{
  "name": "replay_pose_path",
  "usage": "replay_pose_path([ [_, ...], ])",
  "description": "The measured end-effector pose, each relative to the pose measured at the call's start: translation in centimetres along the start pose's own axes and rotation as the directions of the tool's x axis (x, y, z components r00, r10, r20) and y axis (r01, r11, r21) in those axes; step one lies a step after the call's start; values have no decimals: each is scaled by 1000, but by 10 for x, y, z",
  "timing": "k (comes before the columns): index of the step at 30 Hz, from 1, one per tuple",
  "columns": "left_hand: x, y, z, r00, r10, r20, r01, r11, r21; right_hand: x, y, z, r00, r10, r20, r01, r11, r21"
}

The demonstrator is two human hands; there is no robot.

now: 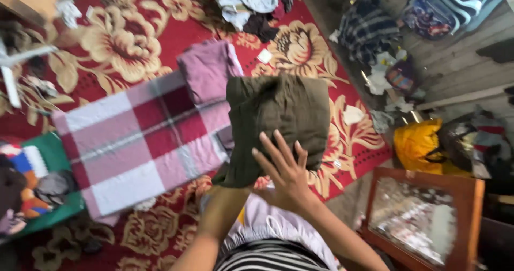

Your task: Folding various pieces of clothing on a floor mat and organizing them into a wooden wardrobe.

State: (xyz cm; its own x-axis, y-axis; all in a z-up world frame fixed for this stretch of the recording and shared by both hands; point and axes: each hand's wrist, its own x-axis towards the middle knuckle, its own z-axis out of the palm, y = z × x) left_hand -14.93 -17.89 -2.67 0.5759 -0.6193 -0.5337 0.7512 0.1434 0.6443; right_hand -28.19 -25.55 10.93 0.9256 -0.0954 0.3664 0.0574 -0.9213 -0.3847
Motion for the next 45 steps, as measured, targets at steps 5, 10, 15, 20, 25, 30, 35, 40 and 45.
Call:
replay_pose_path([
  [5,11,-42,59,999,-46,-9,45,996,-72,-21,68,-35,995,-33,-91,24,995,-95],
  [10,57,-57,70,998,-69,-9,67,990,-120,-2,136,-49,972,-126,-196,136,990,36],
  [15,104,-74,51,996,-91,-20,85,972,-219,22,259,-42,842,391,-372,-251,894,371],
  [20,186,-51,84,999,-43,-5,38,942,-333,99,325,-67,875,402,-268,-358,912,200],
  [25,252,-9,108,999,26,-46,-44,889,-456,166,350,-60,915,-370,-162,387,918,87],
  [30,293,38,108,996,44,-81,-78,869,-489,225,354,-61,956,-272,-110,290,935,205],
  [35,326,100,104,993,82,-91,-116,861,-494,289,362,-41,934,-351,69,333,924,188],
  [40,384,184,167,989,103,-109,-145,842,-520,417,413,-73,830,-319,458,271,948,170],
  [45,453,256,166,985,128,-114,-170,818,-549,568,549,-15,844,-214,492,-117,821,558],
])
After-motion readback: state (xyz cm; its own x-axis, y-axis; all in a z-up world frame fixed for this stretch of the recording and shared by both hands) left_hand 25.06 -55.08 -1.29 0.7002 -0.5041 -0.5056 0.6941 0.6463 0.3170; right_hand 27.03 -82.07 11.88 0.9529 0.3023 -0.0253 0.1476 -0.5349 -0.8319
